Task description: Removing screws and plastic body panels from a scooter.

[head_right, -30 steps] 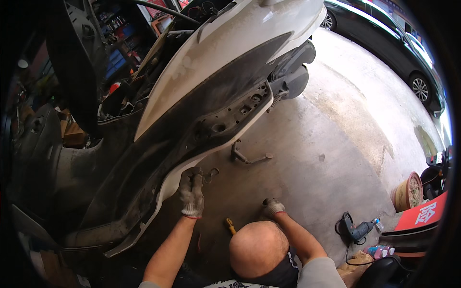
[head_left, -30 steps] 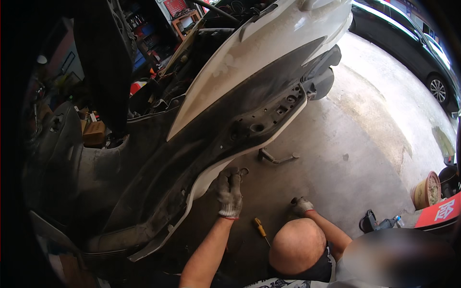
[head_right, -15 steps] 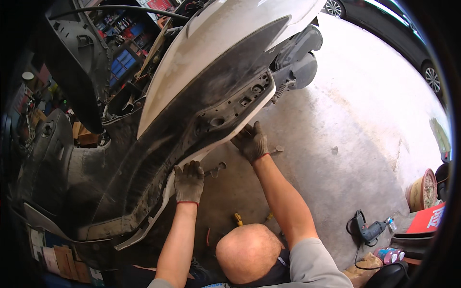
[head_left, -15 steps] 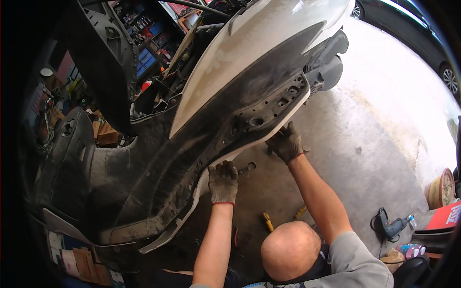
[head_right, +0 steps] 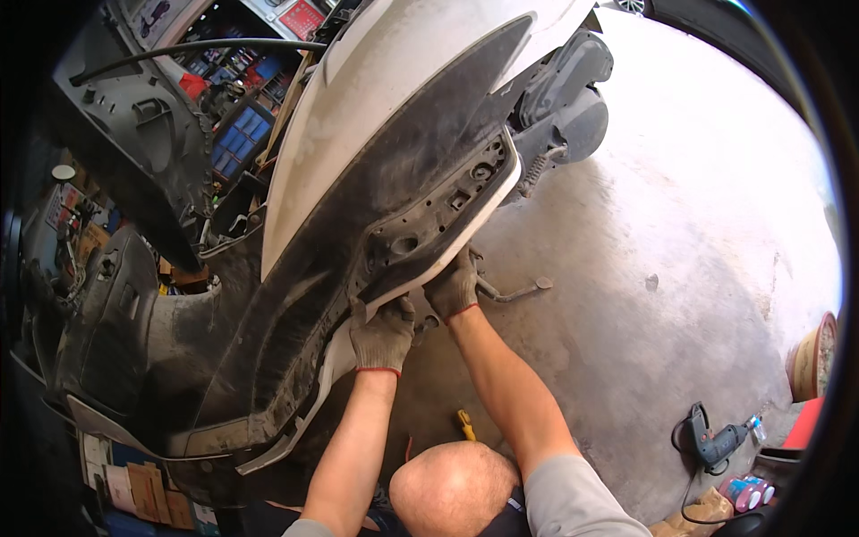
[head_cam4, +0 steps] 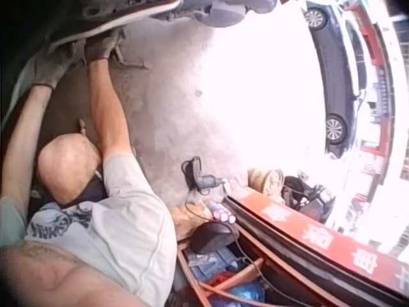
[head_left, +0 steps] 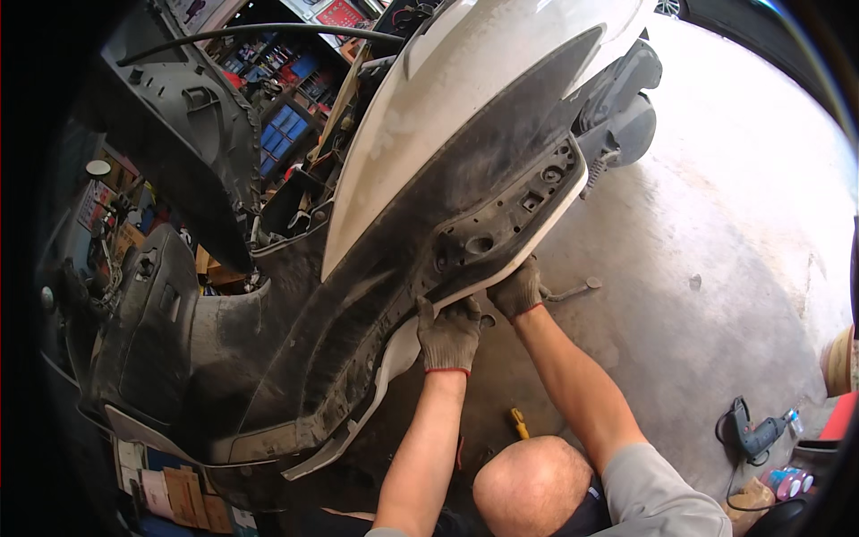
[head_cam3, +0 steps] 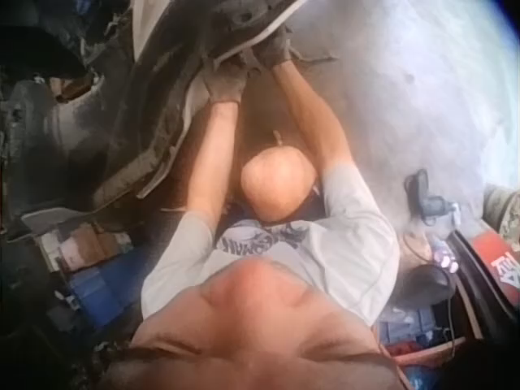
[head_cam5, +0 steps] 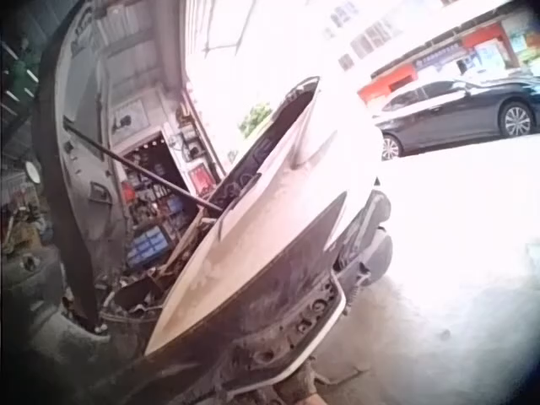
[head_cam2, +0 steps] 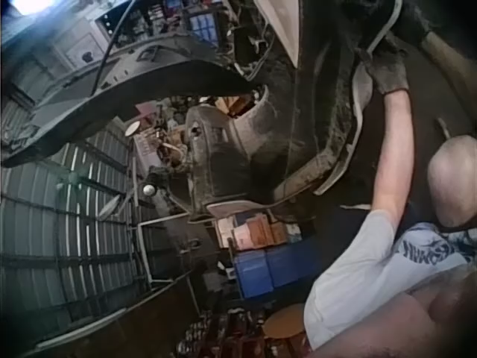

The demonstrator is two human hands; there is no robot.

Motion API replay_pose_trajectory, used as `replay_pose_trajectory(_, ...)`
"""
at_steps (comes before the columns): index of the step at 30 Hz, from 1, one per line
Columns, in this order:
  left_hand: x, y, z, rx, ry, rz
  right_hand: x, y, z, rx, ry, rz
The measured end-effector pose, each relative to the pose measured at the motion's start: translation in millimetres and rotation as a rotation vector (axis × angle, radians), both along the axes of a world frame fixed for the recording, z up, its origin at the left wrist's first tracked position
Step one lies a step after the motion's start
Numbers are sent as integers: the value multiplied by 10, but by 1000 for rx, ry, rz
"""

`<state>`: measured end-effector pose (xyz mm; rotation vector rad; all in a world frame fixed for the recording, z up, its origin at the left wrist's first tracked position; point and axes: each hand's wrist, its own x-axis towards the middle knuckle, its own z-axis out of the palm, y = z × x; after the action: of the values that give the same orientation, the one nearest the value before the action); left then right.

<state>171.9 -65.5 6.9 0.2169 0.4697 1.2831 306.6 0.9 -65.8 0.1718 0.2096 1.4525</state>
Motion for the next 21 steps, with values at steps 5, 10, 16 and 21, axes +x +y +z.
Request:
replay_pose_trajectory(5,247,-18,20,3,-9,2,27,276,-319,143,-161,-189)
replay_pose_trajectory(10,395,10,118,25,-75,88,-152,375,-264,116,-79,-209)
replay_pose_trajectory(16,413,134,-111,136,-6,73,-141,380,-237,-14,-97,-236)
replay_pose_trajectory(21,582,124,-219,83,26,83,-51,407,-529,-152,-469,-476)
